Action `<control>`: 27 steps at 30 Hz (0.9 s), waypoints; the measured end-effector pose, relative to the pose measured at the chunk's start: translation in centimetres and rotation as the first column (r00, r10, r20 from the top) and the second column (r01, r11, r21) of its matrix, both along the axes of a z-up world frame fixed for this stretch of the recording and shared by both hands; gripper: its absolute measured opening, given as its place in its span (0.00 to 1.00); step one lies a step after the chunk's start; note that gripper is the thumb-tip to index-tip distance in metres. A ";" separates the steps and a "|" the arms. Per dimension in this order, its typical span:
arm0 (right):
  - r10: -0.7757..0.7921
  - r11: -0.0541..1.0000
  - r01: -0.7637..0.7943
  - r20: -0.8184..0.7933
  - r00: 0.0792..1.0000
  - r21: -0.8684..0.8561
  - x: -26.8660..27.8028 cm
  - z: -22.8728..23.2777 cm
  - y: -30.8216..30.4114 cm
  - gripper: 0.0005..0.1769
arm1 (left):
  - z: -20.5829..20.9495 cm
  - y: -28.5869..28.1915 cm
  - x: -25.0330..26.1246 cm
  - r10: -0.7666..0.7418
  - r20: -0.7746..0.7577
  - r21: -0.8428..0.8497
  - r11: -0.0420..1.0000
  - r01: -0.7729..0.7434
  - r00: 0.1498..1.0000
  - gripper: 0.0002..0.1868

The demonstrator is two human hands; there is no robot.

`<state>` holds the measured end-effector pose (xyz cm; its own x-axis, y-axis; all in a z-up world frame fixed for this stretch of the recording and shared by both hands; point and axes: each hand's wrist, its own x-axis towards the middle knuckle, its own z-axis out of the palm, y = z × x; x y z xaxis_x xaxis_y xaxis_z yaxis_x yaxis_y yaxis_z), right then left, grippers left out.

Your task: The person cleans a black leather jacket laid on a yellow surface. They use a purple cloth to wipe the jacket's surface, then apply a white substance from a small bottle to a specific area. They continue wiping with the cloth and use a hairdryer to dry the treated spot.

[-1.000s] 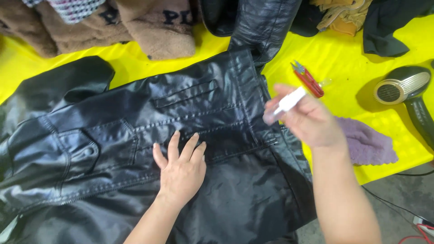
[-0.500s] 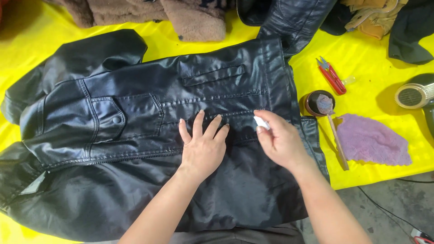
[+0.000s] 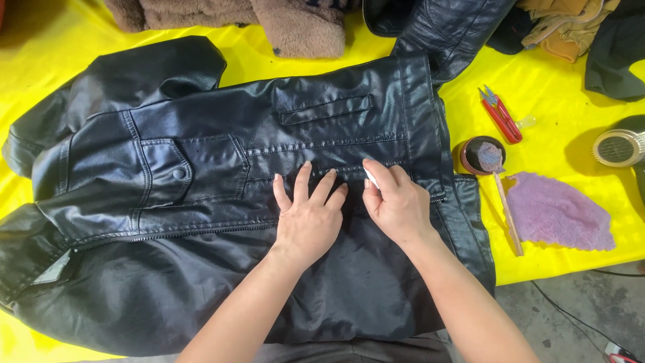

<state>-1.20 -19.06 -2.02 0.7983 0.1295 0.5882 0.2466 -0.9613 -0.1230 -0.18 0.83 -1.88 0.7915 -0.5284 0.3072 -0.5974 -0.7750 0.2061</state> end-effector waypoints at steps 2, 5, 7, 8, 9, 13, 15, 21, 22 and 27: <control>-0.014 1.000 0.014 0.004 1.000 -0.005 0.1 -0.3 -0.3 0.18 | 0.4 0.0 0.0 0.004 -0.007 -0.003 1.000 -0.004 1.000 0.20; -0.016 1.000 0.016 0.001 1.000 0.015 0.1 0.5 0.0 0.18 | 0.5 -0.1 0.0 0.008 -0.010 -0.003 1.000 -0.008 1.000 0.19; -0.006 0.999 0.006 -0.011 1.000 0.039 0.0 0.5 0.0 0.17 | 0.4 -0.1 0.0 0.007 -0.010 0.000 1.000 -0.007 1.000 0.19; -0.007 1.000 0.007 -0.010 1.000 0.014 0.1 0.1 -0.1 0.17 | 0.3 -0.1 0.0 0.005 -0.012 0.006 1.000 -0.005 1.000 0.19; -0.007 1.000 0.007 -0.005 1.000 -0.012 0.3 -0.3 -0.2 0.17 | 0.3 -0.1 0.1 0.004 -0.011 0.012 1.000 -0.004 1.000 0.19; -0.075 0.997 0.075 0.005 0.997 -0.010 0.4 0.4 -0.5 0.18 | 0.8 -0.1 0.0 0.010 -0.008 -0.006 1.000 -0.010 1.000 0.19; -0.085 0.996 0.085 -0.008 0.996 0.024 0.2 0.8 -1.2 0.19 | 0.9 -0.1 0.0 0.006 -0.012 -0.010 1.000 -0.006 1.000 0.19; -0.106 0.993 0.107 -0.014 0.994 0.056 -0.3 1.8 -2.3 0.17 | 0.6 -0.2 0.0 0.007 0.001 -0.001 1.000 -0.007 1.000 0.19; -0.109 0.992 0.110 -0.014 0.994 0.055 -0.2 1.8 -2.3 0.17 | 0.5 -0.2 0.0 0.003 0.001 -0.001 1.000 -0.003 1.000 0.19; -0.110 0.994 0.111 -0.045 0.993 0.020 -0.1 0.5 -2.8 0.18 | 0.4 -0.3 0.0 0.020 0.027 -0.008 1.000 -0.020 0.999 0.19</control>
<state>-1.26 -21.84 -1.57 0.8322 0.0264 0.5538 0.1333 -0.9791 -0.1536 -0.20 0.49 -1.50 0.7933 -0.5100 0.3327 -0.5872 -0.7853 0.1964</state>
